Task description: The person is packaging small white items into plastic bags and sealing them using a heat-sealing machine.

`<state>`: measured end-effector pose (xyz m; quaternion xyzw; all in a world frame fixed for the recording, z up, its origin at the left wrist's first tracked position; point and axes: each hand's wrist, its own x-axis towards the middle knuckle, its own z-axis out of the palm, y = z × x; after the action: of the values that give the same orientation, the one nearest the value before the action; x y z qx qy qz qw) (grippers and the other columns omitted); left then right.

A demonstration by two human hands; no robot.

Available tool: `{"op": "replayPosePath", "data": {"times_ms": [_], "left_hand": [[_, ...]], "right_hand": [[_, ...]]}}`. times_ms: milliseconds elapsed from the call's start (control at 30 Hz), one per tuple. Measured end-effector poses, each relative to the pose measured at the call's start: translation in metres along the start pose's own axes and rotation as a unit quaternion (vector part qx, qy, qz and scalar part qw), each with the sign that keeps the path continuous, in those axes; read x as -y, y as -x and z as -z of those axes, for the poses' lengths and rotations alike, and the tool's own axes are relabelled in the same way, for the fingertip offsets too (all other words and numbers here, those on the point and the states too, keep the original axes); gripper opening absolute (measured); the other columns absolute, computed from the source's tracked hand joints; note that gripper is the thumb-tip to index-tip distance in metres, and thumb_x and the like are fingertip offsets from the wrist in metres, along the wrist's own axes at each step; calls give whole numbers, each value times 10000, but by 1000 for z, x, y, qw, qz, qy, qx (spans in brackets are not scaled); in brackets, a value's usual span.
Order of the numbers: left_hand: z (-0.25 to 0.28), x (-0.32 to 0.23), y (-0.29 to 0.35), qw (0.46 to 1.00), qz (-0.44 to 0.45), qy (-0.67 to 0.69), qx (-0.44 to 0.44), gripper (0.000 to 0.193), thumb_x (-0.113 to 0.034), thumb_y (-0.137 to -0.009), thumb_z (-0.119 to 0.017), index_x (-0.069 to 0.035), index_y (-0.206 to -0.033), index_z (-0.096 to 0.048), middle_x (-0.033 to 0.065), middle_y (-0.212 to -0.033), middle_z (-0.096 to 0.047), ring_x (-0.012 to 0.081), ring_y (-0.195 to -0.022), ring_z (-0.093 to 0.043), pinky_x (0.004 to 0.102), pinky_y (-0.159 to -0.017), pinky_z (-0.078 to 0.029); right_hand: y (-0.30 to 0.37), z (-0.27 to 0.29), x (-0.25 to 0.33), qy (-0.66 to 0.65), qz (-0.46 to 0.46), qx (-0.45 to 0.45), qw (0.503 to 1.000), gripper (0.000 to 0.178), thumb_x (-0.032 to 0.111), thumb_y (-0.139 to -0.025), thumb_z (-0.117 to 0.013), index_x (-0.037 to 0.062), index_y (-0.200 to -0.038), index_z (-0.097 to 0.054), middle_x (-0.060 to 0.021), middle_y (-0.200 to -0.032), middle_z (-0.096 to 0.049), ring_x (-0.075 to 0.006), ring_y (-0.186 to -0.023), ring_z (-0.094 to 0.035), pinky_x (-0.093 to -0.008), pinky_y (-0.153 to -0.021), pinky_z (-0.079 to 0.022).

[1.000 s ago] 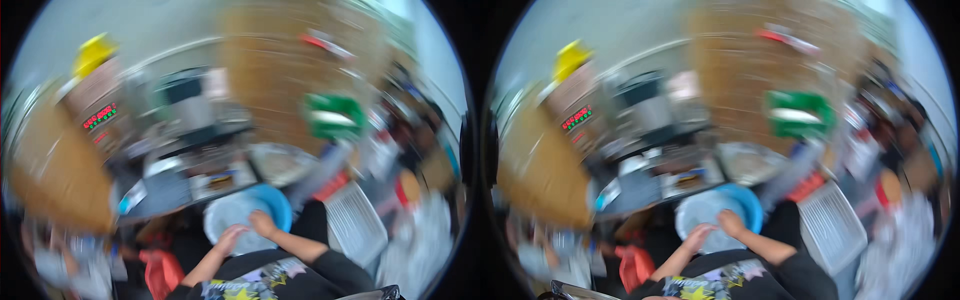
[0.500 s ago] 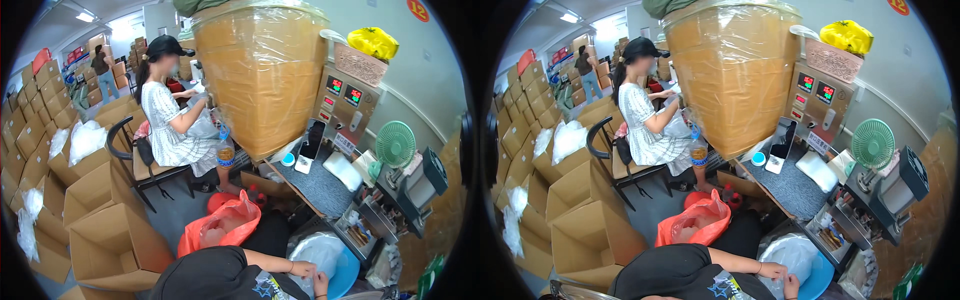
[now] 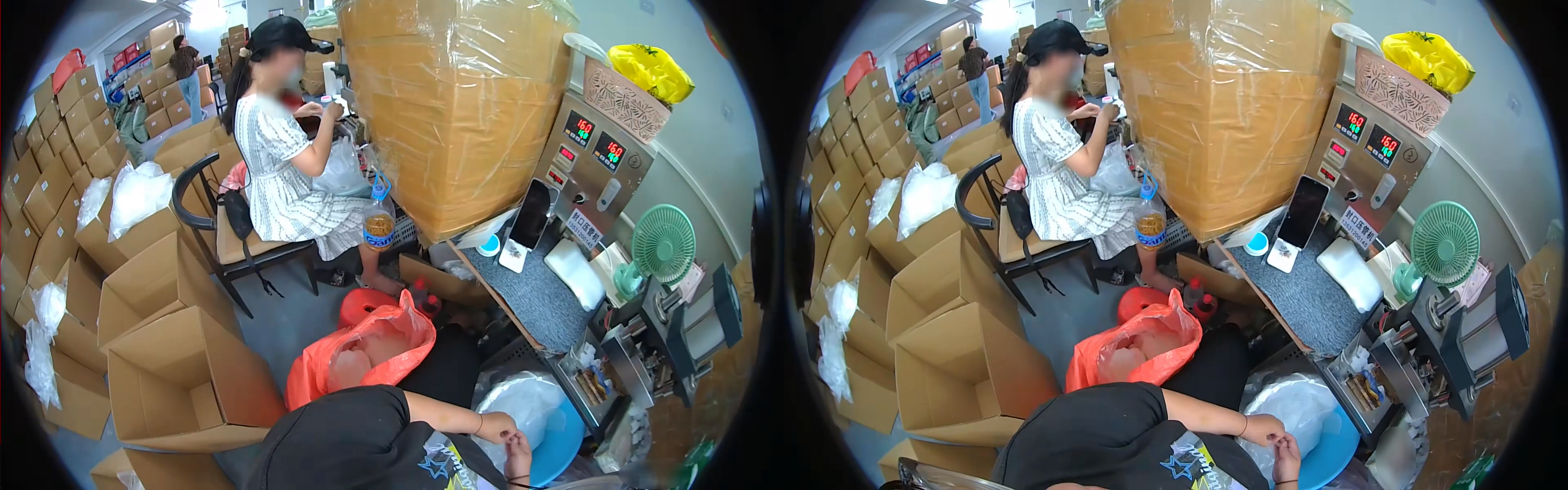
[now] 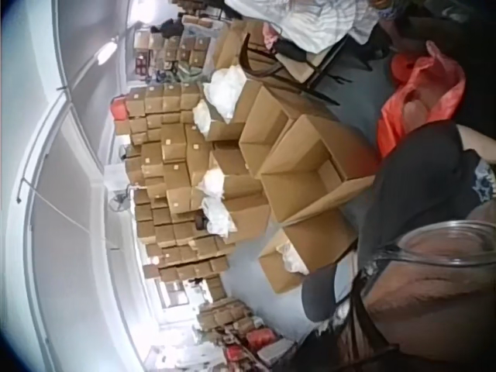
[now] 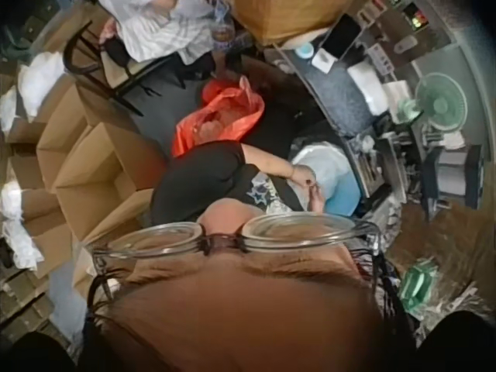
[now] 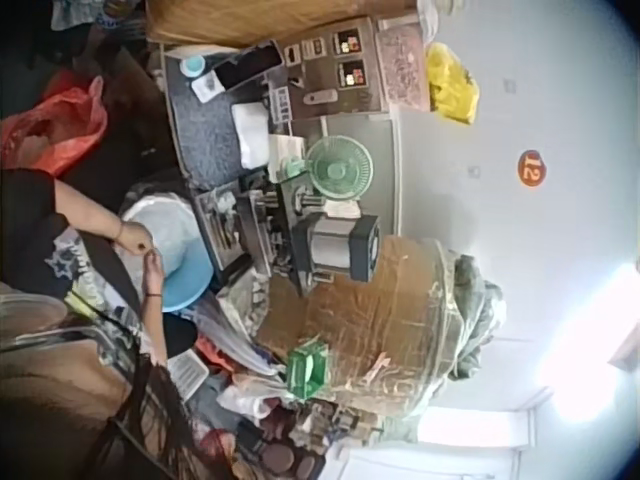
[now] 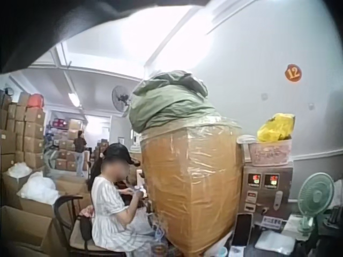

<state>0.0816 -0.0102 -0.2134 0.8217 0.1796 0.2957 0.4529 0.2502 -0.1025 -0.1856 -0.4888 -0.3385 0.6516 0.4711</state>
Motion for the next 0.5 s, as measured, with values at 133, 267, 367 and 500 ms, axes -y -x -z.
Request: {"op": "replayPosePath", "data": {"times_ms": [133, 267, 367, 500], "left_hand": [[7, -33, 1, 984, -51, -166, -41, 102, -171, -850, -590, -81, -877, -630, 125, -874, -640, 360, -801, -644, 474, -643, -504], [13, -33, 2, 969, -19, -246, -30, 195, -201, -890, -547, -137, -1061, -615, 128, -958, -609, 363, -771, -640, 477, -642, -511], [20, -46, 4, 965, -18, -260, -21, 130, -184, -870, -560, -117, -946, -642, 119, -870, -622, 343, -773, -664, 460, -644, -527], [21, -48, 7, 960, -23, -277, -21, 133, -187, -872, -561, -128, -947, -653, 119, -870, -625, 330, -757, -667, 466, -642, -527]], "right_hand": [[-20, 8, -2, 99, 53, 20, 993, 222, 7, -933, -546, 0, -1134, -643, -5, -970, -631, -118, -889, -571, -250, -818, -445], [-20, 9, 28, 294, -35, -26, 955, 180, 6, -870, -608, 6, -1026, -697, -19, -779, -666, -188, -683, -619, -325, -644, -489], [-9, 1, 35, 534, 91, -45, 839, 136, 29, -857, -637, -9, -974, -697, -133, -816, -688, -253, -740, -663, -364, -688, -511], [0, -3, 42, 542, 130, -32, 830, 133, 35, -826, -664, -18, -946, -688, -195, -828, -665, -312, -749, -660, -395, -704, -519]]}}
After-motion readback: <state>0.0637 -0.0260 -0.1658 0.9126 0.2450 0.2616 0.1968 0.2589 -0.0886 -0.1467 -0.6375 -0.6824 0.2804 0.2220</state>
